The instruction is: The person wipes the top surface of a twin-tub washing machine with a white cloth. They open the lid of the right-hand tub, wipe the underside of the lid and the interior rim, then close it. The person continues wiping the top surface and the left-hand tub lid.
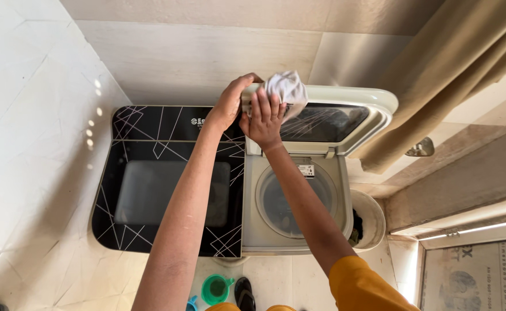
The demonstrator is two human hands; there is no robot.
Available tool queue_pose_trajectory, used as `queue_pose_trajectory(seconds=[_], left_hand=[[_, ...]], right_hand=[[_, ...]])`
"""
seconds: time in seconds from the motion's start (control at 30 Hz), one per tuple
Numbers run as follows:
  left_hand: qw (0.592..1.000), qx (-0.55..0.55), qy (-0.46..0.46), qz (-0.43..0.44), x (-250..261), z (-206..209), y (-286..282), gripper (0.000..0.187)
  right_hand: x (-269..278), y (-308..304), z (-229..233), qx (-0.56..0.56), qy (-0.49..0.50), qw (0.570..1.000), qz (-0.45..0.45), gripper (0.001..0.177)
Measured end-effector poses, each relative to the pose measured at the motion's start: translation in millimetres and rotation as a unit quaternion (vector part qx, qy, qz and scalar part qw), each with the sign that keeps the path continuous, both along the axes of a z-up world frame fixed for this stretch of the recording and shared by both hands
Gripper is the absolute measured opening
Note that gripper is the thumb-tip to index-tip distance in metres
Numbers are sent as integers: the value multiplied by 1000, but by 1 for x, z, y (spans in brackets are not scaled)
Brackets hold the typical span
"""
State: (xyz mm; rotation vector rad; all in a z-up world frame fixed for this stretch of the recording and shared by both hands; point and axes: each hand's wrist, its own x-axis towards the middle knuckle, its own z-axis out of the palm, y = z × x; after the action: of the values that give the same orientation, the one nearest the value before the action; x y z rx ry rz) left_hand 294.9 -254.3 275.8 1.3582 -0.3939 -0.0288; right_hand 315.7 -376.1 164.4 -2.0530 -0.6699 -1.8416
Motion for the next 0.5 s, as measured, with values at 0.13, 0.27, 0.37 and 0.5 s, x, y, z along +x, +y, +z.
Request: queue_pose_trajectory(seconds=[0.13, 0.27, 0.37, 0.5], left_hand=[[959, 236, -106, 119, 16, 19, -6, 30], [850, 455, -112, 240, 11, 51, -38, 24], [732, 540, -243, 337, 1, 65, -71, 21], [729, 543, -228, 348, 5, 79, -72, 21]], right_hand=[[31, -18, -74, -78, 44, 995, 52, 59], [29, -73, -116, -208, 65, 975, 41, 64], [35, -128, -134, -259, 79, 963, 7, 68], [61, -203, -134, -227, 113, 961, -113, 73]])
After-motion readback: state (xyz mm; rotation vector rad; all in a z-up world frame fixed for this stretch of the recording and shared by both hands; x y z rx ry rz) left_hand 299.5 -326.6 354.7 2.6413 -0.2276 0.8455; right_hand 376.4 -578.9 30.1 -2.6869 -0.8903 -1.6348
